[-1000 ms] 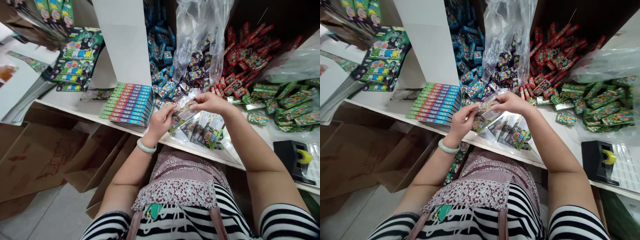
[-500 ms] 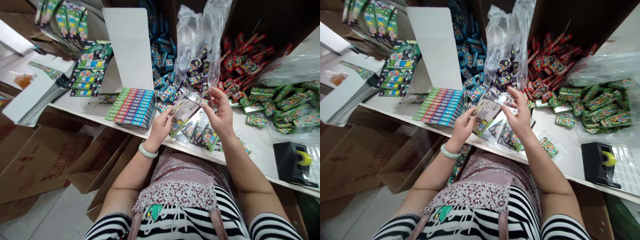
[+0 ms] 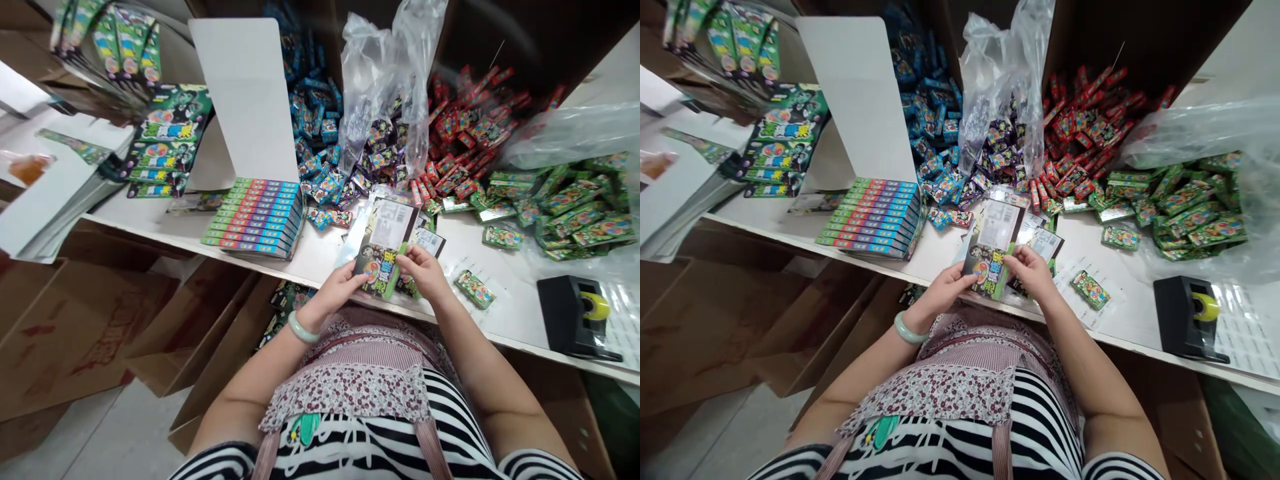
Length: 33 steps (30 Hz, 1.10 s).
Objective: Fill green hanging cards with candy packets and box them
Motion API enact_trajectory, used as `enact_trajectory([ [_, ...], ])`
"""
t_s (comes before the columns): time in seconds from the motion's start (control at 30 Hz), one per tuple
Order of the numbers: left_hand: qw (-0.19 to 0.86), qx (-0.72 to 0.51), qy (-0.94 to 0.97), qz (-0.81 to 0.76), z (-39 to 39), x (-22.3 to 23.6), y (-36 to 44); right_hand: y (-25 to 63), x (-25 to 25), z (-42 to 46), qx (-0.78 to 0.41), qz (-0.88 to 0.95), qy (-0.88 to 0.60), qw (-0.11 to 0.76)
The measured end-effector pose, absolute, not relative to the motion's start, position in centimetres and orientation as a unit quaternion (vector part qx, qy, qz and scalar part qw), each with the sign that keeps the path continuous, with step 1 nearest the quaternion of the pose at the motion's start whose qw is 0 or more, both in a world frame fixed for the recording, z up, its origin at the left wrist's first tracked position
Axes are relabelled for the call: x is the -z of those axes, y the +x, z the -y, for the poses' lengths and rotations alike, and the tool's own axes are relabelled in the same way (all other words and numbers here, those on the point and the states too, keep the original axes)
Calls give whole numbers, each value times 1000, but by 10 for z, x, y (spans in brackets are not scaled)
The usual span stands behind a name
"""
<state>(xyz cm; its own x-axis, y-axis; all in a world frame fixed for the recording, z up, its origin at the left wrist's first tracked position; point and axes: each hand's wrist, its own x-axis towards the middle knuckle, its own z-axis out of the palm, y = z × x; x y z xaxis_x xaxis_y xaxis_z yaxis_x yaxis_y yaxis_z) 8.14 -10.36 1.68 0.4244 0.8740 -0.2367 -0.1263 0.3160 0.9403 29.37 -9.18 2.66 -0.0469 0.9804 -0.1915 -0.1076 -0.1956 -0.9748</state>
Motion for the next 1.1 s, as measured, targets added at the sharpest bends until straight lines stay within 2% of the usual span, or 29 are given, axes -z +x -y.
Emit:
enact_trajectory([
  [0.13,732,-351,434,-391,108,-3,78,298,-15,107,-616,436,-494,432],
  [0.33,626,-489,440,-419,77,-13,96,304,-22,122,-657,507,-439,344],
  [0.43,603,-492,488,-396,81,-20,107,314,-33,119,-588,494,-467,438],
  [0.53,624,-461,517,-362,93,-21,108,320,-41,116,-493,473,-515,517],
  [0.77,640,-420,548,-338,102,-28,93,317,-45,133,-492,534,-503,468],
  [0.87,598,-430,566,-371,105,-36,95,319,-49,137,-482,555,-511,445],
  [1.0,511,-465,587,-423,101,-40,98,318,-58,129,-411,613,-530,418],
  [1.1,543,-479,550,-416,94,-39,98,313,-60,122,-419,608,-508,442],
])
